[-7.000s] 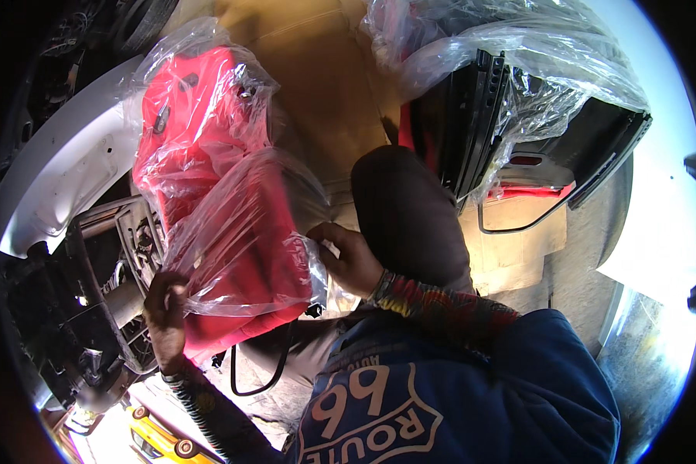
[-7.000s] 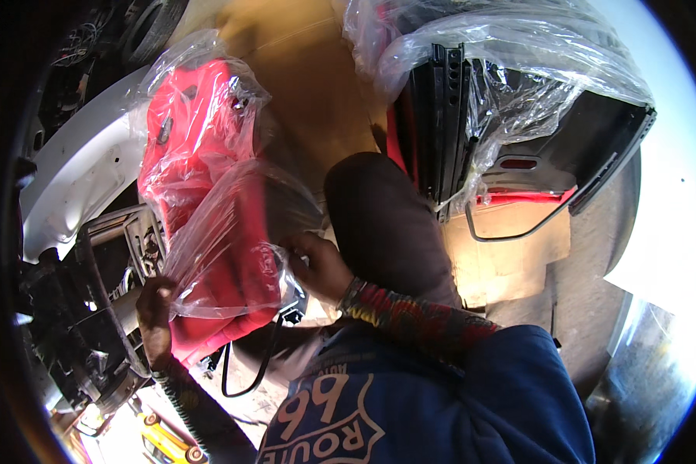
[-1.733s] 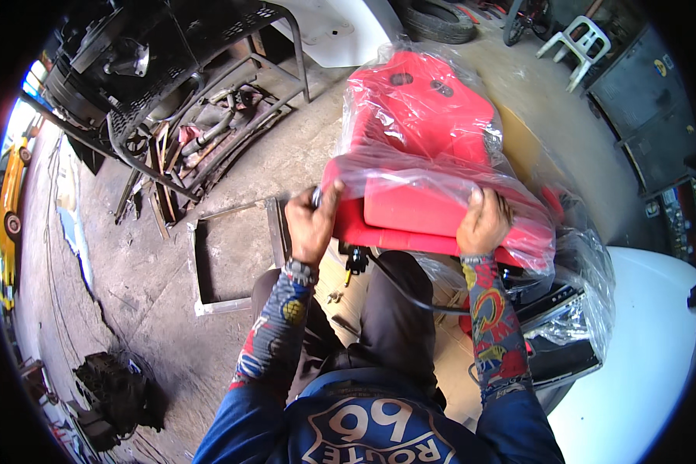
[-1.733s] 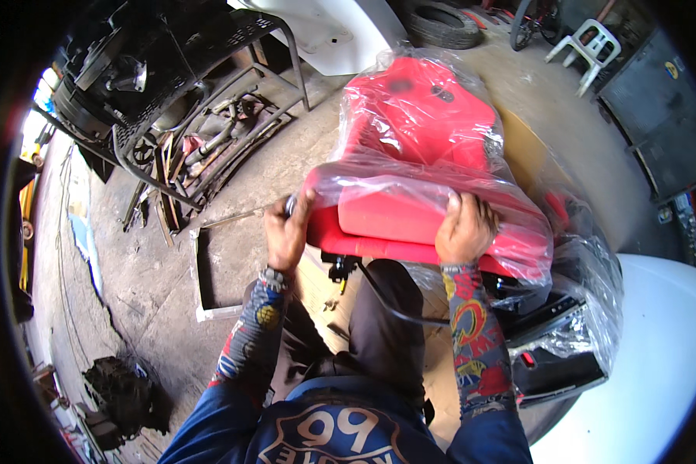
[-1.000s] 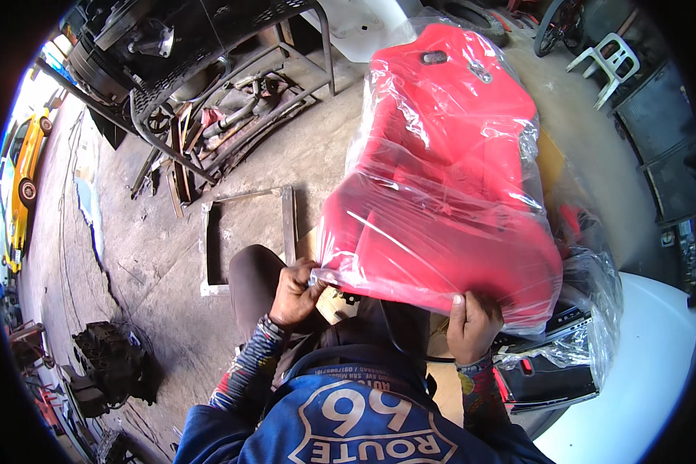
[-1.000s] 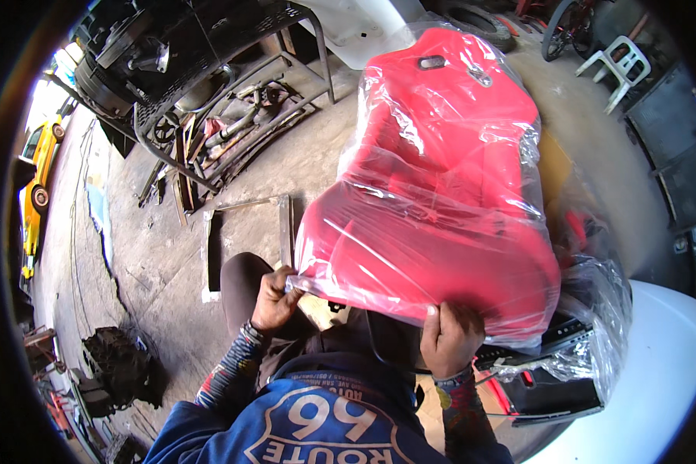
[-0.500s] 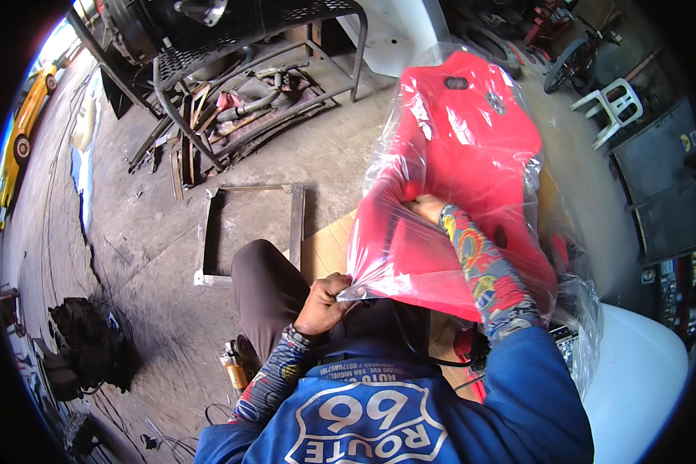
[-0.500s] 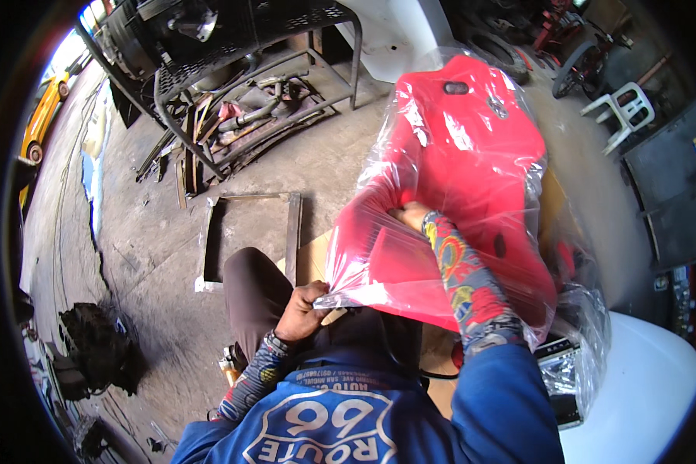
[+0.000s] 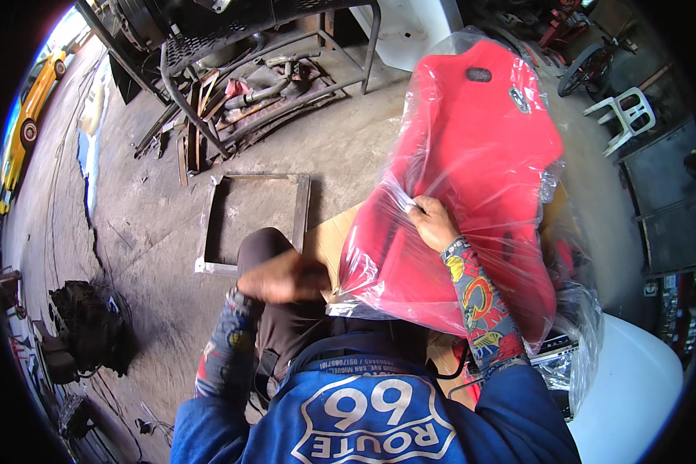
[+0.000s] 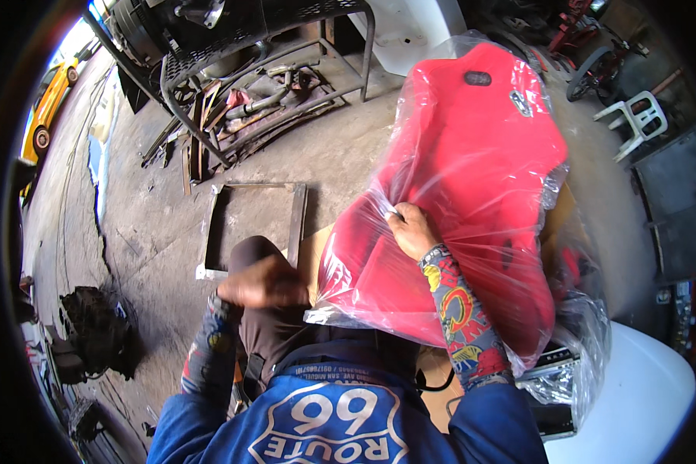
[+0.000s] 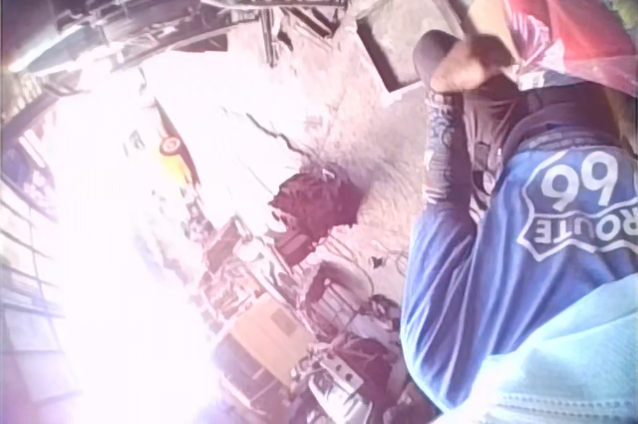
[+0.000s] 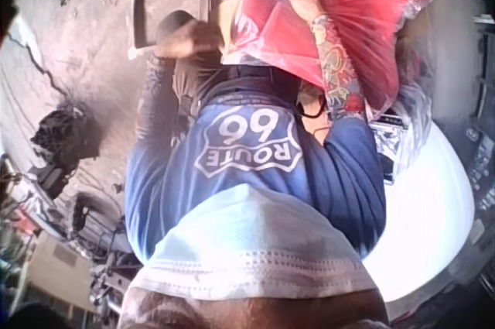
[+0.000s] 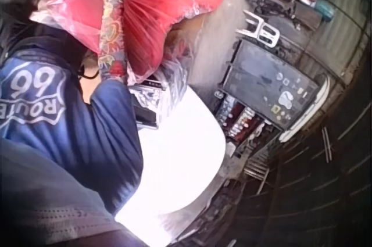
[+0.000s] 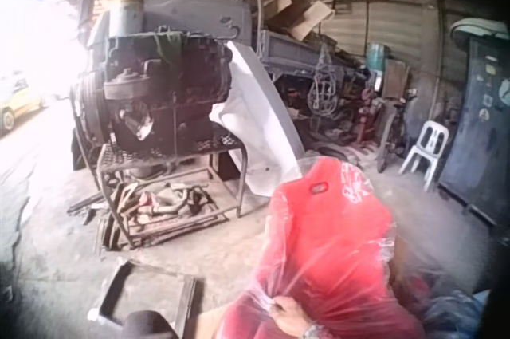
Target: The person assembles a red car seat by attaching a metal frame and securing it with screws. They handle the seat, frame, and screws, and use a screwdriver to fasten the components together.
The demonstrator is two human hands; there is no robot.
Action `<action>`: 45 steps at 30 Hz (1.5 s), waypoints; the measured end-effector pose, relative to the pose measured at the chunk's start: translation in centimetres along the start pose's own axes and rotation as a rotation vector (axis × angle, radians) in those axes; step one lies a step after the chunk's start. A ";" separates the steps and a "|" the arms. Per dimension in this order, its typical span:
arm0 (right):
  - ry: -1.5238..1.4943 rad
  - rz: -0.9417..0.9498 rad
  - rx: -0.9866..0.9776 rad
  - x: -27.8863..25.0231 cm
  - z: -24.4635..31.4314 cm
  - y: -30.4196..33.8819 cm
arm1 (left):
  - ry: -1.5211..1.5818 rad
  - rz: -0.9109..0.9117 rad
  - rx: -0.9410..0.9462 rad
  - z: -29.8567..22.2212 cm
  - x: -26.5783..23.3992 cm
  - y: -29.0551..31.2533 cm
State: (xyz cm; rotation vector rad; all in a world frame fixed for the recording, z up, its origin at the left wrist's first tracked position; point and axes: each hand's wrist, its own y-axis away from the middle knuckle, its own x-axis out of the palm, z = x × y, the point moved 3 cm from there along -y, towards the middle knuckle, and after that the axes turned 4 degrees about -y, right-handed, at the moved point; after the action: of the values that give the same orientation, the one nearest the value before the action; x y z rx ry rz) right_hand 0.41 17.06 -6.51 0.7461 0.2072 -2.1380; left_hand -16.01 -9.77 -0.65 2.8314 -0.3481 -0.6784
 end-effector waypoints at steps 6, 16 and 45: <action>-0.578 0.041 0.110 -0.9 -0.7 -1.0 | -0.429 -0.571 0.341 -0.9 -1.6 -14.0; -0.260 0.093 0.136 -4.8 -0.7 -1.7 | -0.390 -0.655 0.439 -1.5 -1.6 -16.3; 0.438 -0.611 0.894 -27.3 -24.5 18.7 | -0.234 -0.655 -0.271 2.3 0.4 -14.7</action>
State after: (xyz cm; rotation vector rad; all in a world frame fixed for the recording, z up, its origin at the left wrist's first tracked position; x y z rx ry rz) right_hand 38.31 33.05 -8.54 1.8627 -0.3809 -2.5963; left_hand -14.06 3.74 -6.54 2.5806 0.6245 -1.0795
